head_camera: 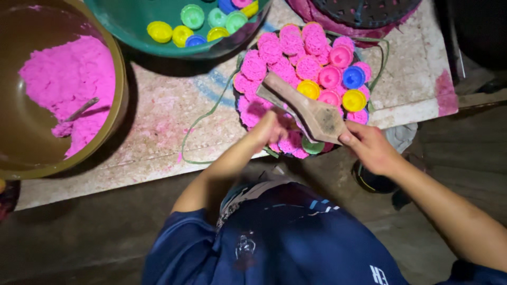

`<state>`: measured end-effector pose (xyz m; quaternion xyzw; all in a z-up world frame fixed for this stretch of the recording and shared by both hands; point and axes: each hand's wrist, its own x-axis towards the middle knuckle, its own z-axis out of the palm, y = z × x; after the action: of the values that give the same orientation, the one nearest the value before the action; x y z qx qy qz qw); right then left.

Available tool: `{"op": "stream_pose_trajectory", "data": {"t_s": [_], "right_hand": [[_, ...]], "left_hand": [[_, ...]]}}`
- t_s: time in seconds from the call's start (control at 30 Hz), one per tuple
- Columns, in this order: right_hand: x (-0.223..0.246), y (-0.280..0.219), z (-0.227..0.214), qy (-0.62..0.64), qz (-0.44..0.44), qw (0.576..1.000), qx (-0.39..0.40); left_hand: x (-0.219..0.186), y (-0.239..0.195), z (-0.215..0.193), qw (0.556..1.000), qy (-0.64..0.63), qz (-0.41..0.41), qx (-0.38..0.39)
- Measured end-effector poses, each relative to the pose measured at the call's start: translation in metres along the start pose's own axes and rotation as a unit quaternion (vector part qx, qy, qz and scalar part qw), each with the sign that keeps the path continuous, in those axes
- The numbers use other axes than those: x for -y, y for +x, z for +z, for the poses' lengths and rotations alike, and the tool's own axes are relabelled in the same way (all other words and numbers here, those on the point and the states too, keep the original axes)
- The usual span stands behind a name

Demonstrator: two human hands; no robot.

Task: The person scoops pink powder into a handheld mold, presses it with a wooden stick, and ejects the formed item into a basket. The person repeats this process to fill the basket with pink molded pieces.

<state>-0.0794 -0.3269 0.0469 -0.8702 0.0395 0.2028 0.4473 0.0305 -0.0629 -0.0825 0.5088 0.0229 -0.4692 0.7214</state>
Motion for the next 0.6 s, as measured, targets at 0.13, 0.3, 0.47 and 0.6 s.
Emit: {"op": "stream_pose_trajectory", "data": {"t_s": [0.13, 0.3, 0.47, 0.6], "right_hand": [[-0.026, 0.0, 0.004, -0.044, -0.038, 0.997, -0.055], [-0.066, 0.0, 0.007, 0.164, -0.028, 0.983, -0.081], [-0.084, 0.017, -0.006, 0.207, -0.089, 0.972, -0.073], [-0.038, 0.009, -0.007, 0.186, -0.147, 0.971, 0.007]], "left_hand": [[0.042, -0.018, -0.001, 0.967, 0.201, 0.131, -0.086], [0.042, -0.078, 0.002, 0.671, 0.663, 0.296, -0.149], [-0.002, -0.112, 0.032, 0.627, 0.701, 0.278, -0.197], [-0.065, -0.152, 0.067, 0.605, 0.595, 0.461, -0.259]]}}
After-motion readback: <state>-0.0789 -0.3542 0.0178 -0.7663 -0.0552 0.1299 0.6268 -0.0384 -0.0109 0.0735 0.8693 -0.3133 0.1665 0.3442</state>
